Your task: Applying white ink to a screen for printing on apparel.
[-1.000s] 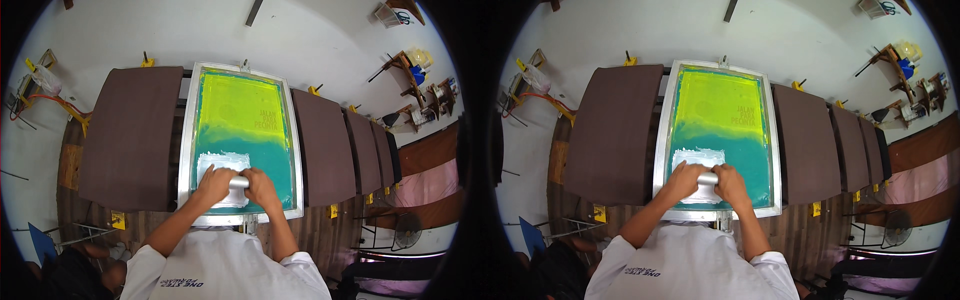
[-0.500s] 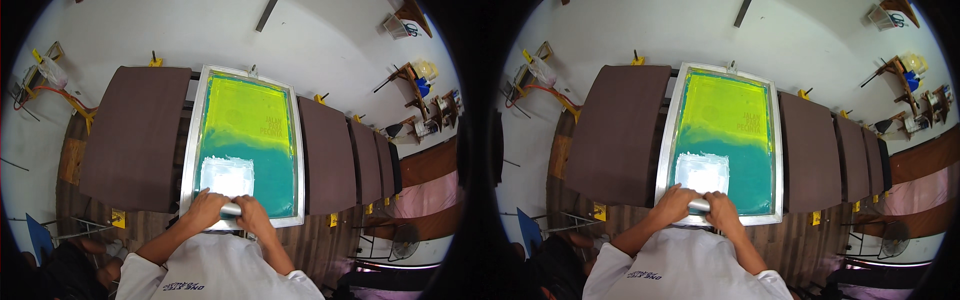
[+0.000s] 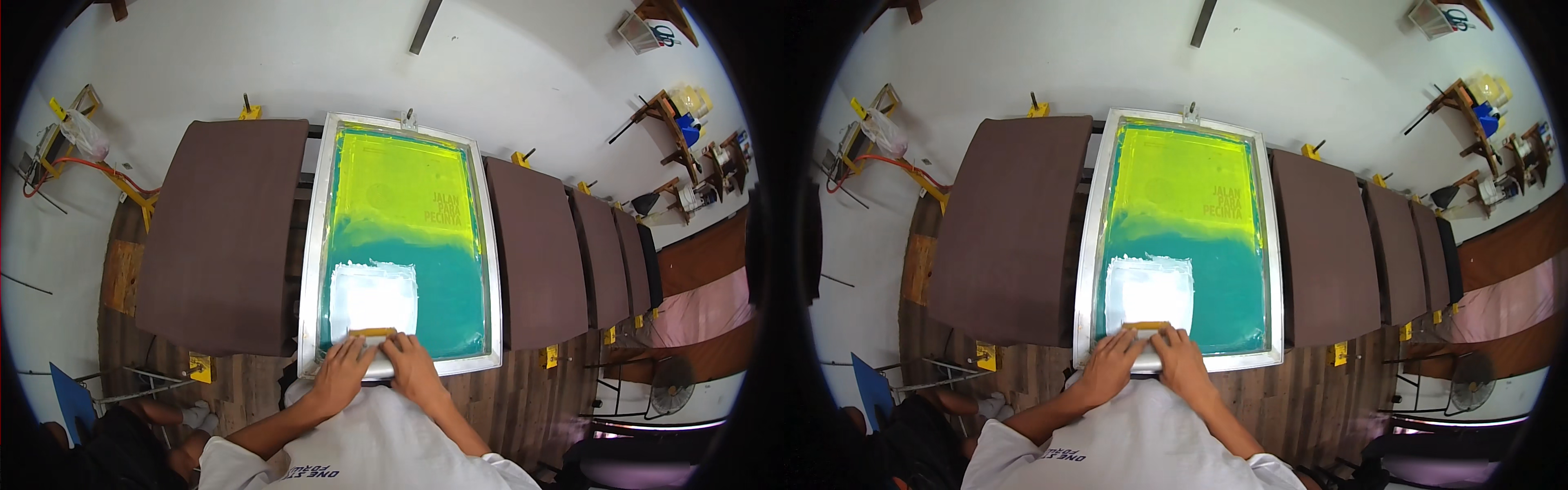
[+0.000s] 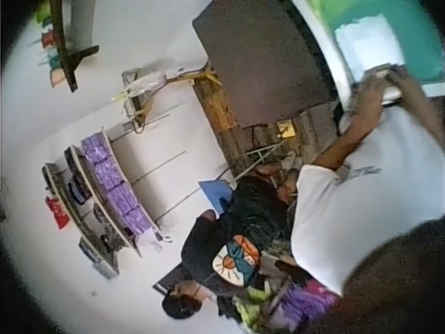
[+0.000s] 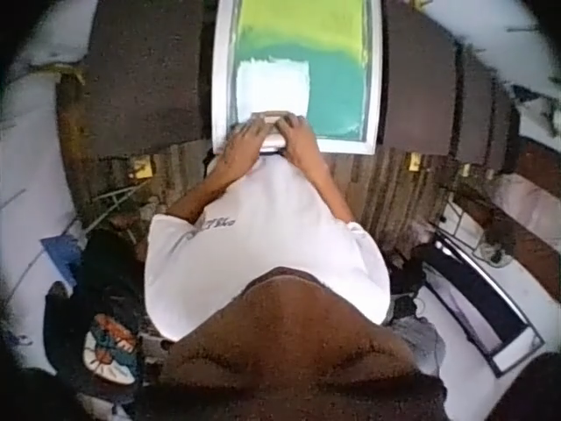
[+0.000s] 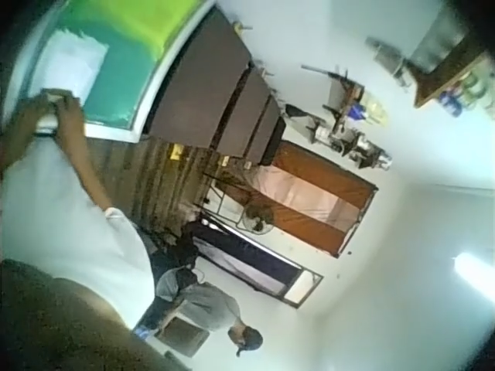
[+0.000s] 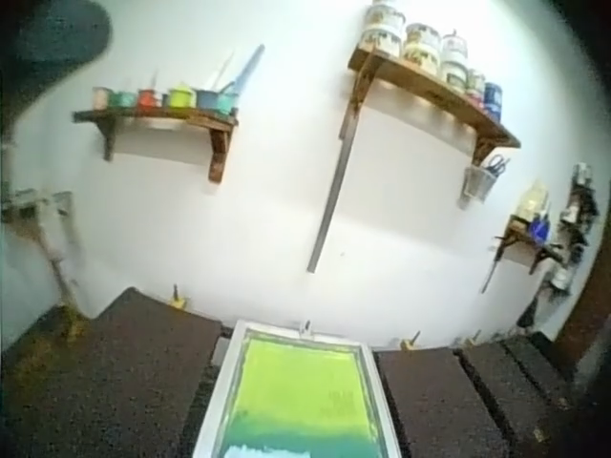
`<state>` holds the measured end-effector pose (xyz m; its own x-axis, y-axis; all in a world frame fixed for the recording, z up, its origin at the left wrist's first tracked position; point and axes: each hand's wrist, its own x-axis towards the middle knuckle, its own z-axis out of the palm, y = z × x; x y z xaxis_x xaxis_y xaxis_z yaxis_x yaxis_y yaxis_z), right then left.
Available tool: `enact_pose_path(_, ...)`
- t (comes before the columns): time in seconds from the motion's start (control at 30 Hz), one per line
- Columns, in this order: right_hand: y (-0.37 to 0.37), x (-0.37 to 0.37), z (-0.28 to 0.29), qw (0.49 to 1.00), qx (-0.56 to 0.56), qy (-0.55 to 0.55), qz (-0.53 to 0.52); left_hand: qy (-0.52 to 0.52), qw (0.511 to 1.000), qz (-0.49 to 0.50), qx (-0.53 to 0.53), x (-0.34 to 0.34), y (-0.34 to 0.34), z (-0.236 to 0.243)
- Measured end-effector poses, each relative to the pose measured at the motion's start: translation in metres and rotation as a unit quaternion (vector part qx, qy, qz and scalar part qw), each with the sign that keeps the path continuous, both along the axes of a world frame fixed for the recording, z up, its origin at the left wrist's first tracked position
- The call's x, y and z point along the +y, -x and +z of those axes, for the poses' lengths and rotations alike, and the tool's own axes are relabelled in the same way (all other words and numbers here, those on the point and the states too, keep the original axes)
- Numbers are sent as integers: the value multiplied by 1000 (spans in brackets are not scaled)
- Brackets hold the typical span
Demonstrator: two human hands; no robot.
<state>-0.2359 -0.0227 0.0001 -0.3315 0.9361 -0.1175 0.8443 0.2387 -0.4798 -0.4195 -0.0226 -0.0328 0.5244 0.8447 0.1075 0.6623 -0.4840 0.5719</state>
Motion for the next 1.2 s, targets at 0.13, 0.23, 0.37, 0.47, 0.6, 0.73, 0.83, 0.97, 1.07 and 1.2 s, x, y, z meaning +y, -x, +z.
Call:
enact_pose_path(0.13,-5,10,25,999,-28,43,10,76,997,-21,-24,12,-1,21)
enact_pose_path(0.23,-8,42,26,999,-45,7,5,46,997,2,-67,47,-5,21)
enact_pose_path(0.37,-13,90,6,998,-49,-40,-25,17,996,24,-79,97,-13,19)
enact_pose_path(0.47,-11,82,-7,997,-39,-49,-37,-15,995,9,-100,96,-13,-3)
enact_pose_path(0.6,-9,32,-7,999,-24,-17,-36,-16,998,-30,-59,51,-7,-4)
enact_pose_path(0.73,-5,7,6,1000,10,-7,-22,10,999,-24,-20,17,0,14)
enact_pose_path(0.83,-4,27,23,999,-37,38,8,25,998,0,-49,28,1,25)
enact_pose_path(0.97,-1,78,12,998,-44,-36,12,4,995,26,-92,76,0,19)
enact_pose_path(1.07,-3,85,1,998,-51,-32,16,0,994,22,-103,83,-1,8)
enact_pose_path(1.2,-4,37,-4,999,-15,-29,16,-61,998,33,-9,27,-5,-12)
